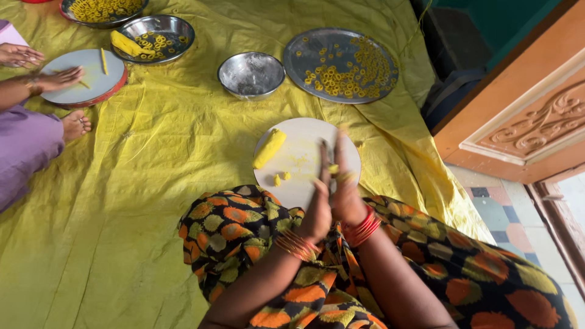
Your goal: The person rolls small portions of yellow dough into thin ropes between the palms, then joins the ends to form rings and places them on a metal tray. The process repeats continuously with additional dough taken from a larger mass on a white board.
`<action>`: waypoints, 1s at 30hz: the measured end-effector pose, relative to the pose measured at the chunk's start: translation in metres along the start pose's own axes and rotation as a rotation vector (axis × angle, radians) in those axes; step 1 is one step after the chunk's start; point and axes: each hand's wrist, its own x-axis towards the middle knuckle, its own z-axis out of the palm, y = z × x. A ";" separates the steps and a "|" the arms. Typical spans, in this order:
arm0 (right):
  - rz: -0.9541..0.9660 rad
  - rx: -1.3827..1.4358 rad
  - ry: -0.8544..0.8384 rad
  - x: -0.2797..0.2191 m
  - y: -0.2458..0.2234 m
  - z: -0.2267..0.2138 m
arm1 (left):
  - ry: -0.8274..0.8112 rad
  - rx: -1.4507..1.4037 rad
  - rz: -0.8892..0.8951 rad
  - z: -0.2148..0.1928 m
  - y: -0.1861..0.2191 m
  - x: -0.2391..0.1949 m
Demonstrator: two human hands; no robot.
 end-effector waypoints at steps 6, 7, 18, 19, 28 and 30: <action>-0.260 0.095 -0.341 -0.056 -0.066 0.012 | 0.242 -0.198 0.113 -0.066 0.028 0.024; -0.283 0.074 -0.377 -0.062 -0.075 0.011 | 0.261 -0.239 0.109 -0.070 0.033 0.023; -0.134 0.249 -0.028 -0.071 -0.108 -0.024 | -0.319 0.197 0.176 0.005 0.083 -0.070; -0.136 0.173 0.013 -0.073 -0.109 -0.024 | -0.333 0.174 0.156 0.006 0.086 -0.073; -0.281 -0.007 -0.507 -0.122 -0.113 0.014 | 0.149 -0.181 0.191 -0.042 0.111 -0.040; -0.284 -0.027 -0.472 -0.116 -0.114 0.010 | 0.075 -0.027 0.208 -0.032 0.110 -0.046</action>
